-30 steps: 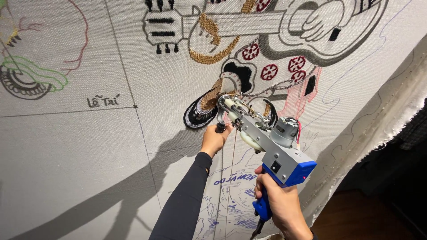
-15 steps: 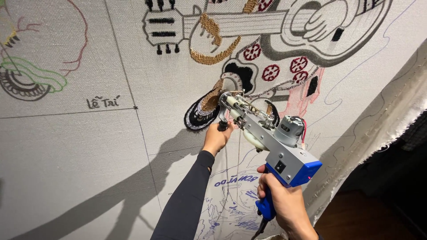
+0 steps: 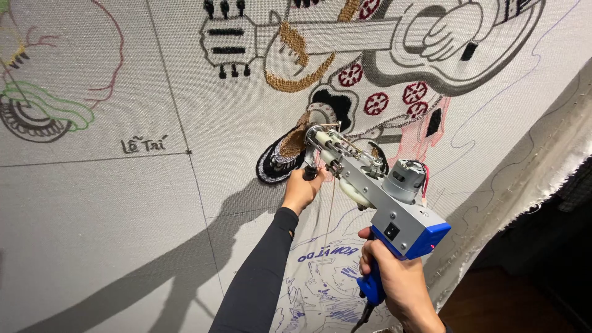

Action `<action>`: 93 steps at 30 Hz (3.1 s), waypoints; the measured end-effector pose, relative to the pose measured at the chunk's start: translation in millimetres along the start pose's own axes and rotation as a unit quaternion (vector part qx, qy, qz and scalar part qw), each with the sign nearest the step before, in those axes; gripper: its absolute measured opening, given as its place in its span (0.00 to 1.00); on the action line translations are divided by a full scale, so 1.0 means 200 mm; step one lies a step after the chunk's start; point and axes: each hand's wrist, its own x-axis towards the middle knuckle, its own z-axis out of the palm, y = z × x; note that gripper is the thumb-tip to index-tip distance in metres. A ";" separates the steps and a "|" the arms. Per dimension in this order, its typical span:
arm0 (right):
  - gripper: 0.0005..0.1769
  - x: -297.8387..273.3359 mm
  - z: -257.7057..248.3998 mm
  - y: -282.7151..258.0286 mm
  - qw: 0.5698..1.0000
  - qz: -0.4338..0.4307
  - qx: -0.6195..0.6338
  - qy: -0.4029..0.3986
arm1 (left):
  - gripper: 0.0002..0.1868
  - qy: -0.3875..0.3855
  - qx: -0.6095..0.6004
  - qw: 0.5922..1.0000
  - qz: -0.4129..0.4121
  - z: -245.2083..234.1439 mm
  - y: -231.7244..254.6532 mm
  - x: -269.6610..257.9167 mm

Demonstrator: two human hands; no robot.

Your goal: The person uses a tufting gun to create a rug design on a stretched canvas.

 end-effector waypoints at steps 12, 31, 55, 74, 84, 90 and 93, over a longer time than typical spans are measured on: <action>0.13 0.01 0.00 -0.03 1.000 0.001 -0.005 -0.002 | 0.21 -0.025 0.007 1.000 -0.002 -0.01 0.01 0.04; 0.14 0.04 -0.02 -0.05 1.000 -0.006 -0.006 -0.007 | 0.22 0.006 0.028 1.000 0.001 0.01 0.07 0.07; 0.12 0.11 -0.09 0.01 0.998 -0.052 0.000 -0.035 | 0.18 -0.010 -0.045 0.998 0.051 0.03 0.06 0.12; 0.18 0.04 -0.10 -0.09 0.999 -0.021 -0.007 -0.035 | 0.18 -0.040 -0.076 0.996 0.024 0.05 0.07 0.13; 0.28 0.01 -0.38 -0.14 0.999 0.016 0.043 -0.017 | 0.18 -0.333 -0.175 0.926 -0.036 -0.10 0.36 -0.09; 0.29 -0.03 -0.56 -0.07 0.994 0.034 0.101 0.038 | 0.18 -0.323 -0.131 0.936 -0.048 0.05 0.34 -0.12; 0.36 -0.10 -0.53 -0.16 0.997 -0.007 0.067 0.038 | 0.18 -0.314 -0.123 0.940 -0.052 0.11 0.35 -0.11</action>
